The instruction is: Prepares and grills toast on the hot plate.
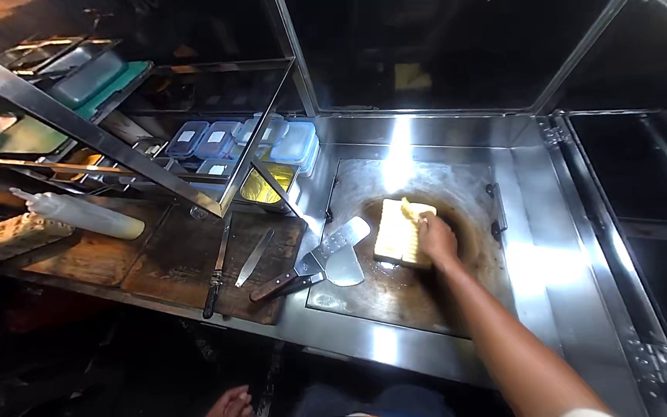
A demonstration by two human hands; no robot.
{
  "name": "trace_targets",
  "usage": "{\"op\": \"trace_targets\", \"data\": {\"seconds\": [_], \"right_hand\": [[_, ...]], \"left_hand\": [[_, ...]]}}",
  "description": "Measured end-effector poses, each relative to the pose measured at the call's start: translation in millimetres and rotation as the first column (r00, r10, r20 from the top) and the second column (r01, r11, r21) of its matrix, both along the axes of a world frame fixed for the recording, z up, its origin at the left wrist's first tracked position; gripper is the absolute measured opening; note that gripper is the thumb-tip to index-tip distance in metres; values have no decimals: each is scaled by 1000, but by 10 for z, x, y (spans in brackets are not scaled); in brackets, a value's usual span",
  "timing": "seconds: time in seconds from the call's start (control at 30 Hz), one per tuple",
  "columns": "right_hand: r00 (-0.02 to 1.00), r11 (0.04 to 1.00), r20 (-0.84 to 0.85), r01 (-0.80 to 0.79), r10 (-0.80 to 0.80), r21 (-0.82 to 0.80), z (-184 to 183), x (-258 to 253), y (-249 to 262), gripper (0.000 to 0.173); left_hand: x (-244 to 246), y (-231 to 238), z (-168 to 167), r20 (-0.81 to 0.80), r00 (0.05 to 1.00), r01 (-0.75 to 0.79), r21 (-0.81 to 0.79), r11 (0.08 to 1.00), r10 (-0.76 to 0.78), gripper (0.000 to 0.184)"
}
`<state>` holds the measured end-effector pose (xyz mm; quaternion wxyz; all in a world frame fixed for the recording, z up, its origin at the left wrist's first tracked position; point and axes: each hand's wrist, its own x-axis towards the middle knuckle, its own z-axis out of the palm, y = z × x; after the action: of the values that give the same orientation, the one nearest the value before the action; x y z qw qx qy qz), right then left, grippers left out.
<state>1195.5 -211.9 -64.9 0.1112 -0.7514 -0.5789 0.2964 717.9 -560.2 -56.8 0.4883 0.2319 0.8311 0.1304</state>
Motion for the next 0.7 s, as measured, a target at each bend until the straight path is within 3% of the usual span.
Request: {"op": "trace_targets", "data": {"seconds": [0.07, 0.13, 0.17, 0.23, 0.3, 0.4, 0.5, 0.57, 0.63, 0.7], "right_hand": [[987, 996, 143, -81, 77, 25, -72, -92, 85, 35], [954, 977, 222, -213, 202, 24, 8, -259, -244, 40], [949, 968, 205, -249, 239, 23, 75, -340, -494, 38], [969, 971, 59, -239, 240, -16, 140, -409, -771, 29], [987, 993, -125, -106, 99, -57, 132, -342, -521, 37], [997, 998, 62, -54, 53, 15, -24, -304, 124, 35], [969, 980, 149, -200, 199, -11, 19, -505, -84, 34], [964, 965, -82, -258, 253, -47, 124, -534, -526, 31], [912, 957, -338, -276, 232, -86, 141, -407, -930, 30], [903, 941, -349, -313, 251, -132, 79, -257, -1105, 29]], "left_hand": [[-1, 69, 3, -29, 994, 102, -46, 994, -104, 36], [-71, 151, 102, -52, 970, 235, -83, 968, -239, 36], [-86, 179, 188, -65, 971, 228, -55, 972, -232, 36], [-50, 164, 342, -76, 996, 61, 65, 996, -56, 36], [-30, 133, 374, -119, 988, -82, 143, 986, 100, 32], [65, 129, 270, -220, 967, -86, 178, 980, 125, 30], [335, 459, 255, -263, 965, 107, 317, 942, -21, 31], [565, 772, 282, -302, 936, 299, 415, 860, -179, 32], [753, 1078, 293, -437, 841, 506, 430, 747, -318, 32], [863, 1370, 246, -547, 730, 655, 386, 650, -410, 31]]}}
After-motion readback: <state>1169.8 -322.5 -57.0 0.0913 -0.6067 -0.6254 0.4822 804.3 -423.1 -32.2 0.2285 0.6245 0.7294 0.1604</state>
